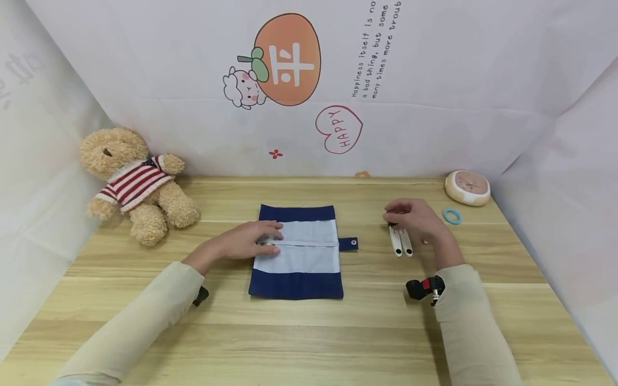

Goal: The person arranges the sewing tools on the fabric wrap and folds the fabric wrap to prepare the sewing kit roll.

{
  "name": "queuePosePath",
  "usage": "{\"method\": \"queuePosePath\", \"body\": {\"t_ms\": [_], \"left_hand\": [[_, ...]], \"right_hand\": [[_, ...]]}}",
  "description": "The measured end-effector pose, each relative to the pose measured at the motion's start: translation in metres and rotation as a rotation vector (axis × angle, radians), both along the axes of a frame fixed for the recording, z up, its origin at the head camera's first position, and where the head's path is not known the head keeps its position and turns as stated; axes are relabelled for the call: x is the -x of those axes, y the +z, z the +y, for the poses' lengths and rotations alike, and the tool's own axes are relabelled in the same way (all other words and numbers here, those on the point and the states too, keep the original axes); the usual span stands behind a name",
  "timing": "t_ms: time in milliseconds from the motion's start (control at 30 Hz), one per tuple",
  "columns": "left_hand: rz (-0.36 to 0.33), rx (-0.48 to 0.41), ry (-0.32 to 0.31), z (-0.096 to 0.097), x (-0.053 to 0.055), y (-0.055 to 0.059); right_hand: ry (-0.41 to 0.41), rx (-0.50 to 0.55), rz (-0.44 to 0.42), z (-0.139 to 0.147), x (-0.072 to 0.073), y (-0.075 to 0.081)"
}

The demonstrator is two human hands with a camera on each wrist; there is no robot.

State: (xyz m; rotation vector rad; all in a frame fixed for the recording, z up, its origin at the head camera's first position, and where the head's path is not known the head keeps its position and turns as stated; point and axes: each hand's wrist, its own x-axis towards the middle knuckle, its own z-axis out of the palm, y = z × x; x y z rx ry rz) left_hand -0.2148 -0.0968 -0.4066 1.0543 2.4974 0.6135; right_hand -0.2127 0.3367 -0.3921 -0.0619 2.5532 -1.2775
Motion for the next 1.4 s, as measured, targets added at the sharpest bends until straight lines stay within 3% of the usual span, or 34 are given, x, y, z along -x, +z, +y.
{"method": "queuePosePath", "body": {"t_ms": [367, 900, 1167, 1400], "left_hand": [[-0.037, -0.040, 0.013, -0.002, 0.002, 0.000], [-0.070, -0.051, 0.028, -0.003, 0.002, 0.001], [-0.077, -0.051, 0.034, -0.003, 0.001, 0.001], [-0.080, -0.049, 0.036, -0.003, 0.001, 0.001]], "right_hand": [[-0.001, 0.002, 0.008, 0.015, 0.002, -0.007], [0.087, -0.264, 0.061, 0.005, 0.011, -0.004], [0.112, -0.288, 0.094, 0.001, 0.015, -0.006], [0.084, -0.337, 0.117, -0.007, 0.014, -0.006]]}}
